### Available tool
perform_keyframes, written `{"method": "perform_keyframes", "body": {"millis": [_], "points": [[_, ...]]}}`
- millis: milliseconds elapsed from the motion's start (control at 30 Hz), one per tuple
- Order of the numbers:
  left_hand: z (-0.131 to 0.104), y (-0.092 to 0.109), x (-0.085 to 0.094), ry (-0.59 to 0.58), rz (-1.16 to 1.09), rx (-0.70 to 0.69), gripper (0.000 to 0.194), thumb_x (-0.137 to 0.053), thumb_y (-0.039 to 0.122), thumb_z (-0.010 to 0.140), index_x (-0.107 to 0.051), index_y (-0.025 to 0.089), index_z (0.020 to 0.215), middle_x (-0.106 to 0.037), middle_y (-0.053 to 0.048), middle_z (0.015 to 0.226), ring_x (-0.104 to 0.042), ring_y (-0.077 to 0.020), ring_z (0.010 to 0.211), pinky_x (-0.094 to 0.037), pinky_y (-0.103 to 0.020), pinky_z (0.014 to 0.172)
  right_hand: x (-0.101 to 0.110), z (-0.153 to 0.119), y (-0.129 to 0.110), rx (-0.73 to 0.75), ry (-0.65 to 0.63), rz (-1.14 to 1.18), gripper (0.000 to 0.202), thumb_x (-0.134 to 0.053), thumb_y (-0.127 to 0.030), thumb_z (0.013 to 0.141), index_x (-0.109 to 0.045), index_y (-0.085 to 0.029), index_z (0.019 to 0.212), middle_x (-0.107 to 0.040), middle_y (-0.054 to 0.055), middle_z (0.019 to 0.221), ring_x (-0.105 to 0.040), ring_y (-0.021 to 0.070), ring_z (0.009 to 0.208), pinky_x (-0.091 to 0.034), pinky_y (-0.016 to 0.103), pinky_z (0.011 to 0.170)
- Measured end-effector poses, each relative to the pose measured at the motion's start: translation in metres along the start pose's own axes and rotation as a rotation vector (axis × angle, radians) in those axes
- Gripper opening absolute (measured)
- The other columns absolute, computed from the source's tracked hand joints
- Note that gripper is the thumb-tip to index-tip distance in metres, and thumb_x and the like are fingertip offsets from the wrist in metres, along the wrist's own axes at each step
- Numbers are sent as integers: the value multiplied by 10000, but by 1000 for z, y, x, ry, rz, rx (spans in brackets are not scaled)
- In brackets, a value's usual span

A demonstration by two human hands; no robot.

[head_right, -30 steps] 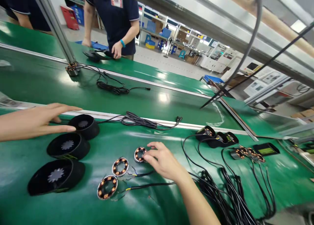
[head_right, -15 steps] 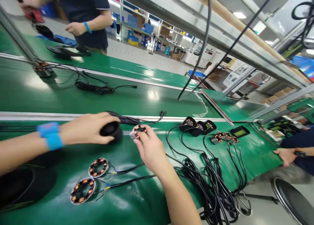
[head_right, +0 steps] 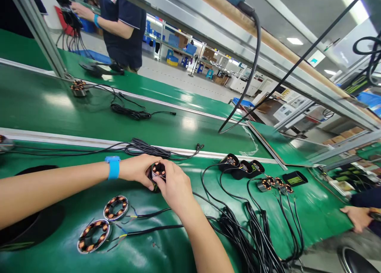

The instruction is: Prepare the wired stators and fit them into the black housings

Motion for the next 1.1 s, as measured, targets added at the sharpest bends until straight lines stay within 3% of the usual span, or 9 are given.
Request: {"method": "perform_keyframes", "body": {"millis": [100,233,433,533,600,733,867,1000,1100], "points": [[0,0,-6,31,9,24,605,-970,413,562,-645,208,1029,-747,-6,987,-722,-262,913,-497,-284,733,-12,-3,7,-34,14,-91,485,-647,-327,1010,-571,-162,1459,-689,145,1368,-682,291,1227,-606,419,999],[0,1,-14,46,20,36,653,-973,449,562,-634,226,1073,-754,-9,1019,-726,-275,957,-494,-292,730,-17,-21,13,61,49,-216,495,-607,-353,1034,-580,-193,1502,-631,151,1472,-680,290,1239,-628,414,983],[0,3,-21,39,47,41,672,-938,428,636,-631,240,1204,-756,-43,1129,-726,-301,1031,-524,-315,805,-16,-40,6,132,127,-388,649,-610,-544,1011,-563,-160,1532,-615,157,1490,-678,331,1055,-663,432,743],[-5,8,-13,33,72,56,733,-953,415,641,-637,224,1274,-740,-86,1197,-702,-337,1117,-531,-345,883,-17,-39,6,107,160,-433,597,-553,-527,1045,-585,-163,1517,-632,145,1473,-668,323,1029,-647,421,747],[-17,9,3,45,79,72,799,-950,444,665,-614,222,1354,-708,-106,1283,-693,-324,1128,-532,-339,893,-18,-37,12,47,184,-406,552,-542,-515,1053,-602,-199,1502,-656,125,1445,-662,321,1082,-636,408,792],[-68,-2,55,148,98,135,811,-837,543,792,-522,251,1480,-645,-87,1393,-699,-234,1021,-533,-289,848,-28,-34,22,-23,196,-342,436,-528,-459,1068,-663,-255,1428,-675,98,1414,-646,315,1154,-616,406,841],[-152,-32,100,226,182,285,774,-671,698,854,-529,264,1479,-647,-67,1398,-660,-268,1178,-515,-309,984,-43,-38,16,36,110,-425,513,-618,-553,1005,-683,-240,1405,-583,119,1529,-653,344,1075,-610,411,699],[-229,-64,106,170,189,451,762,-642,679,880,-517,278,1516,-579,-55,1524,-575,-328,1341,-493,-377,1104,-39,-42,26,27,167,-504,487,-673,-509,990,-684,-257,1407,-629,127,1467,-663,322,1077,-598,371,698],[-259,-77,96,146,154,474,761,-711,604,858,-532,283,1524,-580,-42,1536,-575,-374,1334,-515,-448,1107,-21,-42,44,-34,254,-603,443,-724,-448,963,-735,-204,1333,-664,151,1406,-664,333,1029,-593,408,744]]}}
Point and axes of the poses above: each hand's wrist, its own z-axis towards the middle knuckle, its own x-axis out of the back of the hand, y = z × x, the point moved 4 cm from there along z, towards the middle knuckle
